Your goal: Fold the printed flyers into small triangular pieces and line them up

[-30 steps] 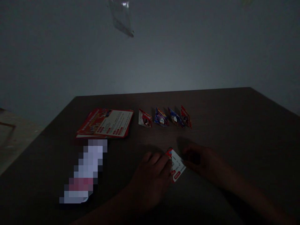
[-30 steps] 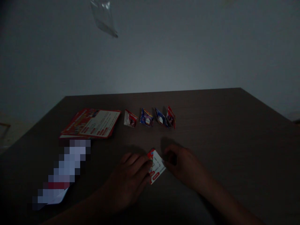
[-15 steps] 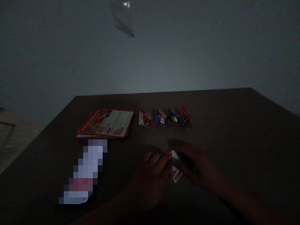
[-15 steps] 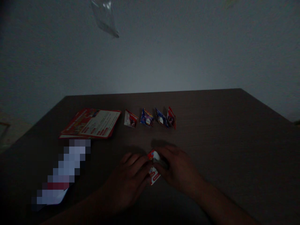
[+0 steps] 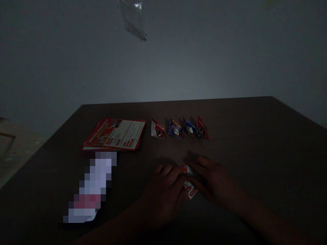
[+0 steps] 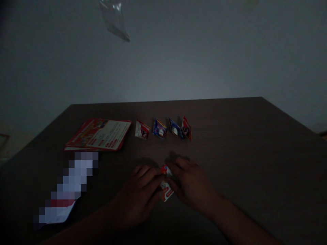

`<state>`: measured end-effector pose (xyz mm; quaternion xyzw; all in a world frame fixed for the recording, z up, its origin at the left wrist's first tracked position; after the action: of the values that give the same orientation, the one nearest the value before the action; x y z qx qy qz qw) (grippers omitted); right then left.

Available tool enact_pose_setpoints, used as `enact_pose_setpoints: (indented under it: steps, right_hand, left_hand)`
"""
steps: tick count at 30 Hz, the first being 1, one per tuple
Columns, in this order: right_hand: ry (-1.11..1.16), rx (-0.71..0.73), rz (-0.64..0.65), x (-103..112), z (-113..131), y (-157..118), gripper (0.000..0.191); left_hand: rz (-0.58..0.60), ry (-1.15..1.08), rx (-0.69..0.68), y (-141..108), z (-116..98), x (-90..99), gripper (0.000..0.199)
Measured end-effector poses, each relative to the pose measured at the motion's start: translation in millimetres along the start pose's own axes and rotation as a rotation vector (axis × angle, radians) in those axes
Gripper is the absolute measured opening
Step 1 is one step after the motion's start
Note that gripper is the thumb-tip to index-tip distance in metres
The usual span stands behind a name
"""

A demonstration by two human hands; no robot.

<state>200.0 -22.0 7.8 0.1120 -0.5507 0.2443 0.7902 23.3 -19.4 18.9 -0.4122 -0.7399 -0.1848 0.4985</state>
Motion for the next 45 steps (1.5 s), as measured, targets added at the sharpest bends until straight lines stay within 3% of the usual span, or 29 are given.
enact_pose_setpoints:
  steps: [6,11,22,30,38,45]
  right_hand:
    - [-0.006,0.008,0.005,0.3,-0.1,-0.1,0.032]
    - [-0.007,0.007,0.007,0.3,0.7,0.6,0.031]
    - [0.059,0.011,0.005,-0.2,1.4,-0.6,0.032]
    - [0.24,0.052,-0.159,-2.8,1.0,1.4,0.027]
    - [0.396,0.049,-0.177,-5.7,0.7,3.6,0.018]
    - [0.282,0.001,-0.207,-4.3,2.0,2.5,0.042]
  left_hand:
    - [-0.091,-0.095,0.006,3.7,8.5,0.0,0.02]
    - [-0.186,-0.1,0.12,6.4,17.1,-0.4,0.016]
    - [-0.184,-0.121,0.189,9.1,18.2,-2.5,0.008]
    - [-0.22,-0.19,0.16,9.0,21.0,-5.1,0.012]
    - [-0.229,-0.198,0.16,9.5,20.7,-6.5,0.011]
    - [-0.226,-0.181,0.163,9.3,21.3,-6.3,0.01]
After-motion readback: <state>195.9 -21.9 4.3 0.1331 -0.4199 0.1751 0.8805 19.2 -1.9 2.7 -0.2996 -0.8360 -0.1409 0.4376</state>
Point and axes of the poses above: each hand's wrist, its own y-axis towards the middle knuckle, its own x-axis out of the back of the hand, z = x × y, the point moved 2 cm from there along y, towards the middle knuckle, and after that the axes turned 12 degrees about z, right-handed, at the moved point
